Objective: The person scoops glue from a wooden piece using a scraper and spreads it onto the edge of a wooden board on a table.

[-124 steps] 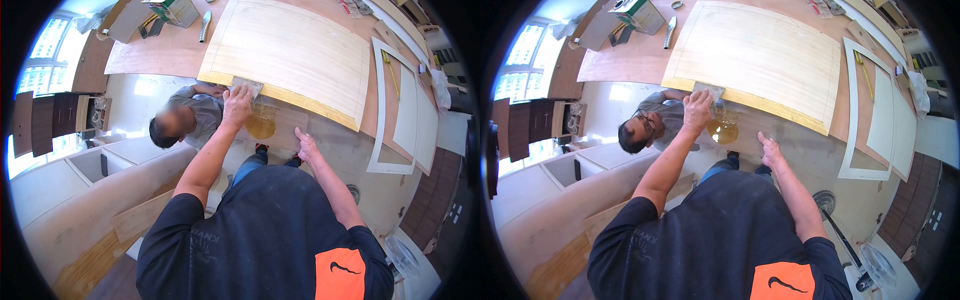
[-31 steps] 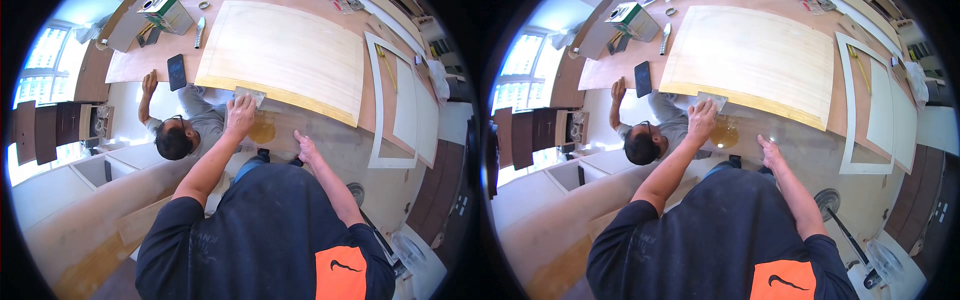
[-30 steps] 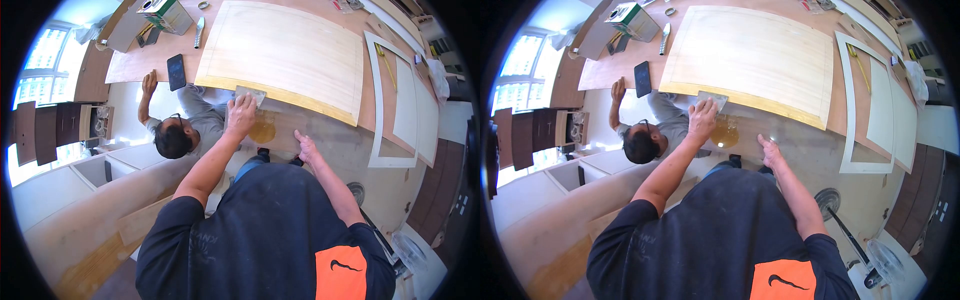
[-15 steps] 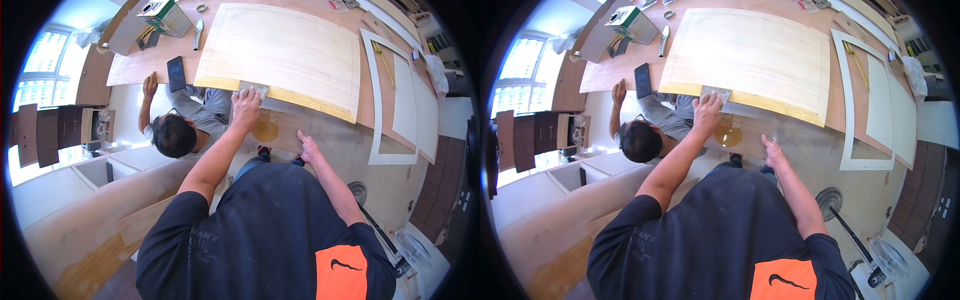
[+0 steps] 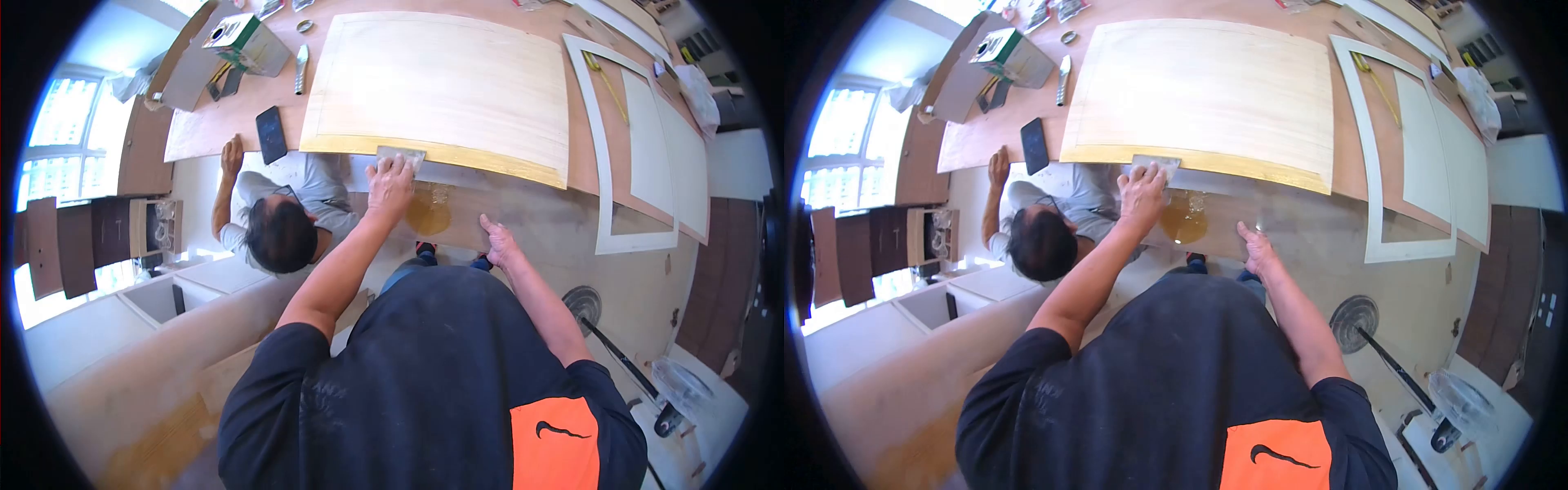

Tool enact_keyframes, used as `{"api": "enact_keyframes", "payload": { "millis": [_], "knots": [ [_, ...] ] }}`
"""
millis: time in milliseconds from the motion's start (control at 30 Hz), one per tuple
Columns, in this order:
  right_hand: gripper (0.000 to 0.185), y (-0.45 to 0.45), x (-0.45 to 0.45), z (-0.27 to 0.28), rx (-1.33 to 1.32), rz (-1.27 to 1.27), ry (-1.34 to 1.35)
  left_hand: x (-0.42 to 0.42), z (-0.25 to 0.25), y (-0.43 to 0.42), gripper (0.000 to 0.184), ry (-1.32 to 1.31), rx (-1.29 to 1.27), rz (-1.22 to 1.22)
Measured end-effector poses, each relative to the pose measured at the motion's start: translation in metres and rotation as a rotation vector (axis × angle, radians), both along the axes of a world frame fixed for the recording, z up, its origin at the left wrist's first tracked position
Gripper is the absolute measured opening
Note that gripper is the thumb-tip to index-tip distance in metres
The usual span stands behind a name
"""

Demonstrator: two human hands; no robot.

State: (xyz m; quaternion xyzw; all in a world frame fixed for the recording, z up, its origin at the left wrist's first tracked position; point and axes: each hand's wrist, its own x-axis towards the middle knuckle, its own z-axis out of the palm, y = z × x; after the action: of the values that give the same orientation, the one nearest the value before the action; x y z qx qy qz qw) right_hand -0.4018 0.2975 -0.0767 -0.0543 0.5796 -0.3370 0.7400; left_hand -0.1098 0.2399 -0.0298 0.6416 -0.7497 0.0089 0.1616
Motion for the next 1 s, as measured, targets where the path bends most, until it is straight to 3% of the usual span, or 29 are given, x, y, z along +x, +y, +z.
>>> {"api": "enact_keyframes", "payload": {
  "millis": [100,167,200,300,400,467,567,733,867,1000],
  "knots": [
    [0.077,0.003,-0.008,-0.003,-0.041,0.000,-0.041,-0.009,0.030,-0.003,0.032,-0.020,0.121,-0.033],
    [0.077,0.005,-0.018,-0.035,-0.054,-0.014,-0.039,-0.013,0.054,-0.016,0.029,0.009,0.177,-0.020],
    [0.078,0.006,-0.021,-0.046,-0.061,-0.015,-0.042,-0.013,0.044,-0.022,0.028,-0.009,0.045,-0.025],
    [0.069,0.002,-0.017,-0.012,-0.039,-0.030,-0.016,-0.019,0.012,-0.022,0.028,-0.093,0.060,-0.051],
    [0.064,0.004,-0.031,-0.069,-0.048,-0.064,0.018,-0.040,0.013,-0.001,0.028,-0.079,0.086,-0.178],
    [0.063,0.002,-0.035,-0.048,-0.063,-0.045,-0.063,-0.051,0.033,0.000,0.024,0.029,0.168,-0.302],
    [0.062,0.000,-0.040,-0.032,-0.068,-0.031,-0.074,-0.062,0.051,-0.016,0.022,0.062,0.063,-0.215],
    [0.060,0.000,-0.047,-0.017,-0.070,-0.052,-0.054,-0.074,0.031,-0.019,0.019,-0.160,0.149,-0.188],
    [0.059,0.007,-0.066,-0.014,-0.050,-0.043,-0.116,-0.122,0.041,-0.008,0.019,0.016,0.273,-0.419],
    [0.061,0.011,-0.096,-0.026,-0.110,-0.010,-0.123,-0.165,0.044,-0.026,0.017,0.021,0.234,-0.363]
  ]
}}
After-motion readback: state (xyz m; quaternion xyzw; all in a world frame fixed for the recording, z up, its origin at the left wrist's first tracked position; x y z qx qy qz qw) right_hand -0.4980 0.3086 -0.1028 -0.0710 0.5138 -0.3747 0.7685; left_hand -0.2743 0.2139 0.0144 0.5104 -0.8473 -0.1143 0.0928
